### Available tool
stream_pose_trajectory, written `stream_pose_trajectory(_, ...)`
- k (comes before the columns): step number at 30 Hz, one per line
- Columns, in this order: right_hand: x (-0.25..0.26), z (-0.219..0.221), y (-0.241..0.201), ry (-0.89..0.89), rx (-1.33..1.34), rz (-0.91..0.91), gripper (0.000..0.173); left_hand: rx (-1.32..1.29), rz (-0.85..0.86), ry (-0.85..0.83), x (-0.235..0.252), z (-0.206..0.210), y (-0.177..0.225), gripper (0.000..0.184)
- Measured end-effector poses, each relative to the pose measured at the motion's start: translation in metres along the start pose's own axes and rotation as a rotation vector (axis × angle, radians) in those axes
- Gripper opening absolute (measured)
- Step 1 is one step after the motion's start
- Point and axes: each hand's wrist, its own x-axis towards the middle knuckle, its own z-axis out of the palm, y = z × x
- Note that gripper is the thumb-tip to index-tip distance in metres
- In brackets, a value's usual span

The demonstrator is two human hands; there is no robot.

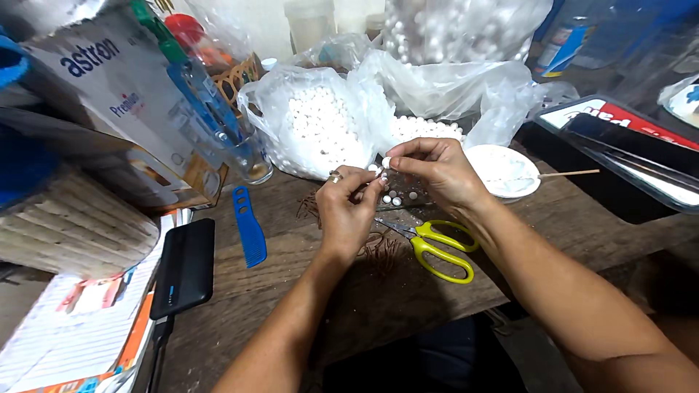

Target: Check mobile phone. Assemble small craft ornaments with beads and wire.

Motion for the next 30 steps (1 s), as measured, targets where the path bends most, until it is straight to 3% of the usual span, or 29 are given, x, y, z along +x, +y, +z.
stream_pose_trajectory(21, -0.0057, -0.0054, -0.004, -0.153, -0.151, -0.176, 0.012, 0.134, 0.195, 0.082, -0.0014, 0.0017, -0.0047, 0.006)
stream_pose_trajectory(30, -0.0052, -0.003, 0.0003, -0.121, -0.12, -0.172, 0.011, 0.132, 0.195, 0.08, -0.0016, 0.0017, -0.0061, 0.006)
